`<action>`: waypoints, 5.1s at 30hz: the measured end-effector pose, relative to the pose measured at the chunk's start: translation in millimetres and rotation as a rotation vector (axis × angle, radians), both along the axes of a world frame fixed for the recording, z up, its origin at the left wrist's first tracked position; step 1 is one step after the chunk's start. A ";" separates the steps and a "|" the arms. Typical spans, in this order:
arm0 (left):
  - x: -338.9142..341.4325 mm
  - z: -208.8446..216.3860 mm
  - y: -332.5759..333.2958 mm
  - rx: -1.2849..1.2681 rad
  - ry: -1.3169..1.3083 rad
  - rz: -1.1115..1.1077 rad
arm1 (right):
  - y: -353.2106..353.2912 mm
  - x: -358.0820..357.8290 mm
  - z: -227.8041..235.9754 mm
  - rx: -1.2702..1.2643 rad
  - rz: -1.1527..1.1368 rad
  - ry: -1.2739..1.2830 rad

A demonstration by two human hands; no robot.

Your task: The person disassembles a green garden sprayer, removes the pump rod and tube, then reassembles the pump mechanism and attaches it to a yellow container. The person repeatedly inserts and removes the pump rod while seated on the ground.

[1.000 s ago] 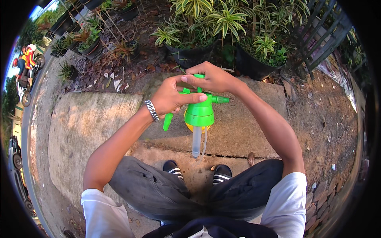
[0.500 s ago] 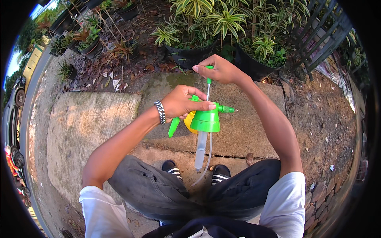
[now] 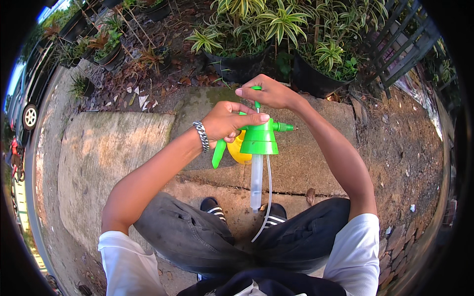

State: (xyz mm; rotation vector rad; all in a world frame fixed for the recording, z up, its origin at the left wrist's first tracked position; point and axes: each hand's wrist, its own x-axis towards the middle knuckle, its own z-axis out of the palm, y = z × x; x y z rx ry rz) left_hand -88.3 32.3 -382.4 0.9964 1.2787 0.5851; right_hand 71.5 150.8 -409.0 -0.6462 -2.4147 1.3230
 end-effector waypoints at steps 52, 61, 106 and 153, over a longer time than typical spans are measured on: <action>-56.2 2.5 0.4 0.469 -0.363 0.817 | -81.0 13.6 -18.1 -0.727 -0.161 0.182; -49.8 4.5 -3.9 0.510 -0.299 0.791 | -67.8 23.8 -18.8 -0.482 0.076 0.140; 131.8 -2.9 131.3 0.386 -0.479 0.368 | -66.2 166.3 1.6 -0.537 -0.744 0.097; 123.8 -12.2 144.6 0.288 -0.616 0.456 | -54.5 185.3 -15.2 -0.321 -0.852 0.375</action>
